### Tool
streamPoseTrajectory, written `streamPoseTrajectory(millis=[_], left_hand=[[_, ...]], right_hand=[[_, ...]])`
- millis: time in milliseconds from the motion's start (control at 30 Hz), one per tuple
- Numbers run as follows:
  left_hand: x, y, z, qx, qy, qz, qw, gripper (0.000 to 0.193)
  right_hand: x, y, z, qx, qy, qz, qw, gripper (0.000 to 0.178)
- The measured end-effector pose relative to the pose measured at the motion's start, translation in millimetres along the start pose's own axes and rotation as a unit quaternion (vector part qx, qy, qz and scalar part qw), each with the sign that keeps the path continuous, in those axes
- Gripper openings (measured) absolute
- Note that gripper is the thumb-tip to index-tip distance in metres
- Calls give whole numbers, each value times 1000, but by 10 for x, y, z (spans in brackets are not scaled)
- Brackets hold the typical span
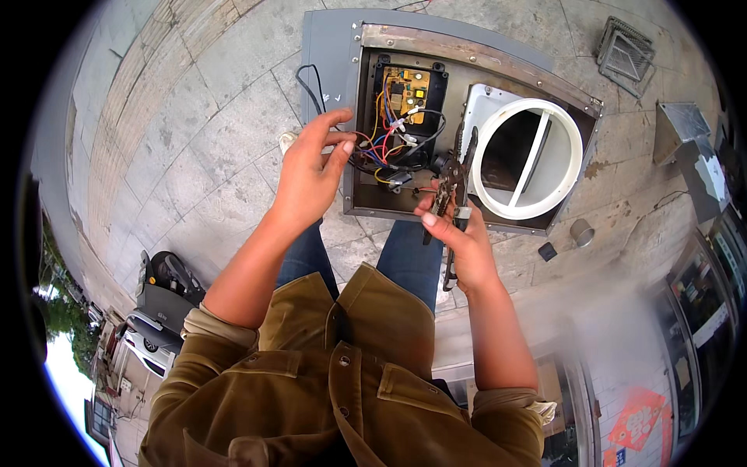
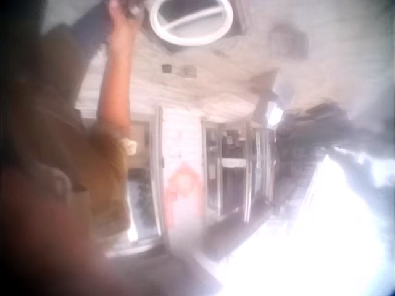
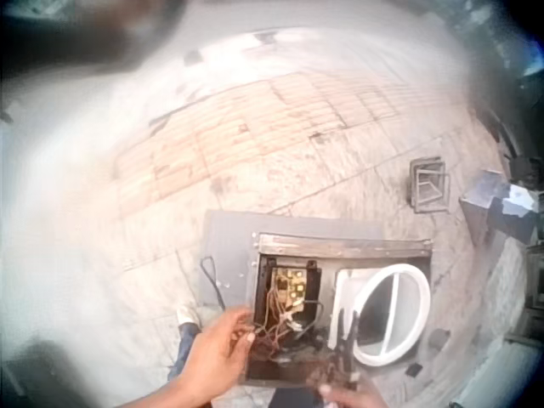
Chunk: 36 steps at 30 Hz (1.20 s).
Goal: The person works on the internal wiring of a gray metal electrical box placed on a tiled sidewalk. They use pliers to strip wire insulation and connect various colored wires to a circuit board inside the box. The person repeatedly strips, twists, and secures connections while kneeling on the ground.
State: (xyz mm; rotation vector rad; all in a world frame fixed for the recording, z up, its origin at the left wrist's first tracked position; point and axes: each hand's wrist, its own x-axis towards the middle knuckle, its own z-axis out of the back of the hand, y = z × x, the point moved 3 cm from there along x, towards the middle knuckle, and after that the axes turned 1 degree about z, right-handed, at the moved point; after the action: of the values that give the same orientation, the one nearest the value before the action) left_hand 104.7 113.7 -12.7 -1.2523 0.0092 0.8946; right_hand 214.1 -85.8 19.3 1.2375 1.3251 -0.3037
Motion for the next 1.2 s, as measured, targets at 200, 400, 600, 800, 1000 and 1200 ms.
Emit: streamPoseTrajectory(millis=[200,400,600,800,1000,1200], left_hand=[[-50,-48,120,77,25,-26,996,23],[321,-233,259,227,-8,-216,950,21],[610,-321,103,343,91,-326,876,18],[660,-253,-190,477,277,-324,768,22],[627,-237,-269,523,337,-293,726,29],[602,-239,-378,602,431,-239,628,23]], right_hand=[[-40,-389,128,84,-23,-16,996,59],[-82,-604,162,125,-38,-35,991,57],[-84,-738,201,109,-46,-40,992,63],[-96,-760,194,120,-32,-40,991,63],[-116,-832,200,138,-34,-34,989,56],[-112,-832,216,143,-31,-24,989,56]])
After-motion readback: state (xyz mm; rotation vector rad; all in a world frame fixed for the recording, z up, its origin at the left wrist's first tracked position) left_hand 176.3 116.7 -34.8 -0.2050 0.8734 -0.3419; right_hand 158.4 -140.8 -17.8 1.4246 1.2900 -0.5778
